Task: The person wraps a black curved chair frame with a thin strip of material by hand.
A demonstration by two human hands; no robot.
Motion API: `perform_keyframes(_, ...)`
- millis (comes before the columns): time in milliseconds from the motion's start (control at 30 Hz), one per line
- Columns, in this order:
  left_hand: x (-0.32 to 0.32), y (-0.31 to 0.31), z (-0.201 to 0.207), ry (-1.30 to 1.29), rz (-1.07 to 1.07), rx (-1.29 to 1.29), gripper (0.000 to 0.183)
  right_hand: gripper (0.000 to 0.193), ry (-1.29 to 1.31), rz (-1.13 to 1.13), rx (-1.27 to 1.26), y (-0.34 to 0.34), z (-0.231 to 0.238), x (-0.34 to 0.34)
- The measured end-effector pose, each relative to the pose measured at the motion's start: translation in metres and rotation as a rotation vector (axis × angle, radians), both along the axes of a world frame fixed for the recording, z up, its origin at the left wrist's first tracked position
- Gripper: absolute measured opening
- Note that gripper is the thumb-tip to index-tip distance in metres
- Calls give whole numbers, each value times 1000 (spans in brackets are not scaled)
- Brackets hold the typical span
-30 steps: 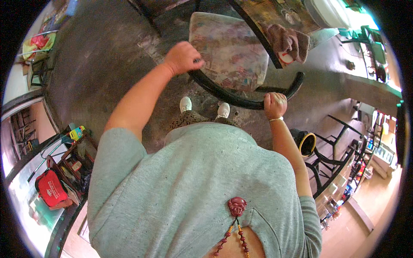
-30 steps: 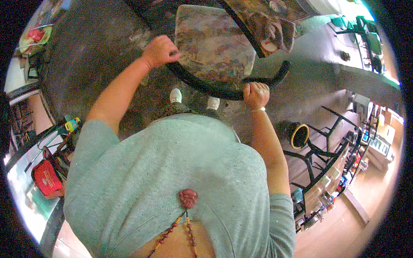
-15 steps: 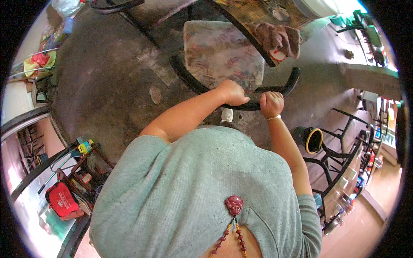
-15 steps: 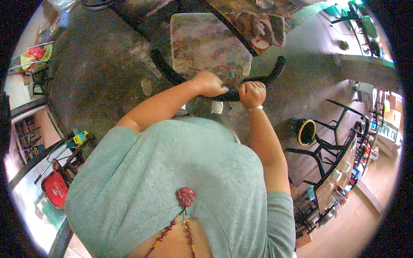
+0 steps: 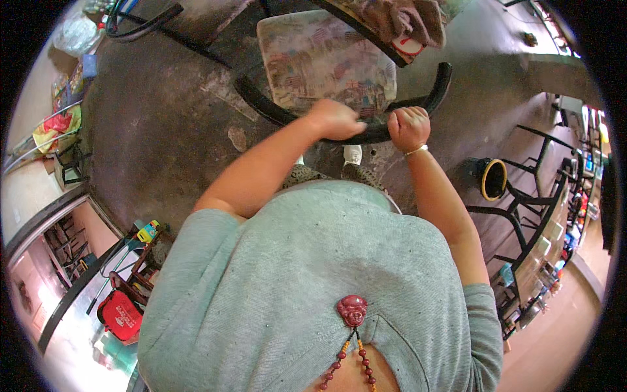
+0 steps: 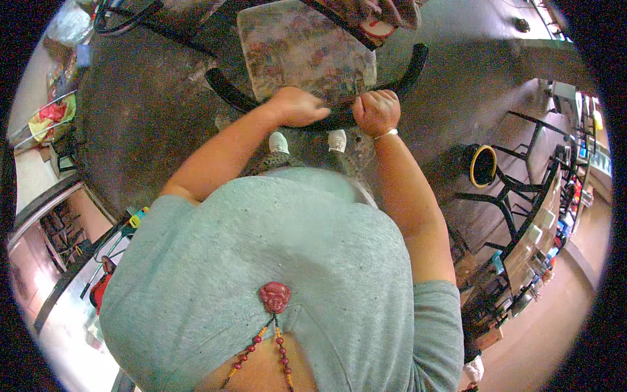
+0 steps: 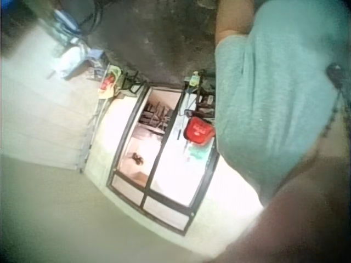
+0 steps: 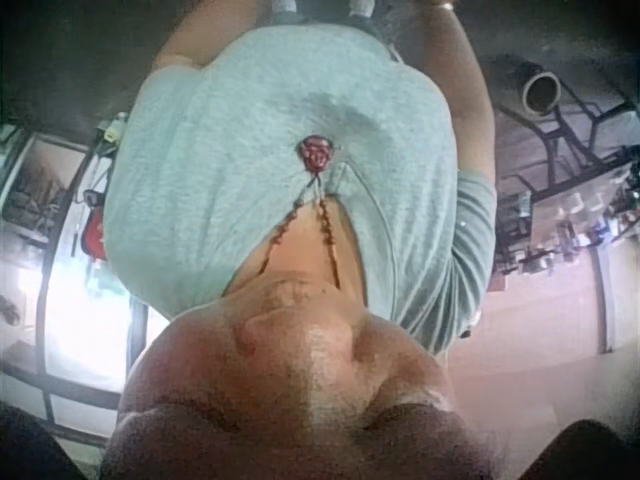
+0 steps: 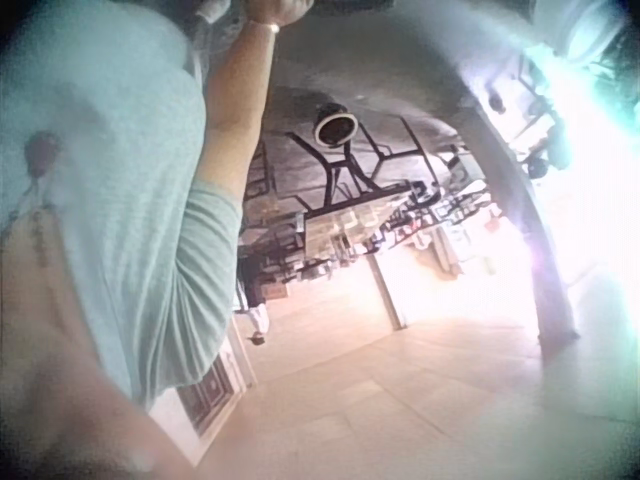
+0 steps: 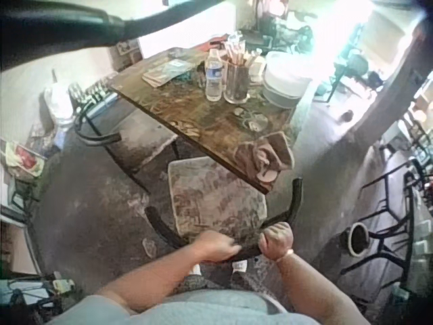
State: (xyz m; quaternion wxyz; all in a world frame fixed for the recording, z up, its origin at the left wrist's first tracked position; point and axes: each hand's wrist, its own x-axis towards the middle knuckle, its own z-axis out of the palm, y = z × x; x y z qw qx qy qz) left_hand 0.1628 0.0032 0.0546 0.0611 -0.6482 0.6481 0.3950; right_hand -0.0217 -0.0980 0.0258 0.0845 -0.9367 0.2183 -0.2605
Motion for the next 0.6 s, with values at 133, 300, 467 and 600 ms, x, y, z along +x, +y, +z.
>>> perform_keyframes(133, -10, 2, -5, 174, 90, -138, 46, 19, -34, -11, -4, 1, -2, 1)
perform_keyframes(300, 94, 49, -5, -100, 50, -111, 40, 19, -45, -33, 16, -2, -6, -4)
perform_keyframes(467, 86, 53, -6, -37, 94, -134, 40, 19, -24, -33, -3, 0, -5, -3)
perform_keyframes(600, 7, 26, 3, 79, 91, -220, 42, 12, 5, -40, 35, 1, 2, -2)
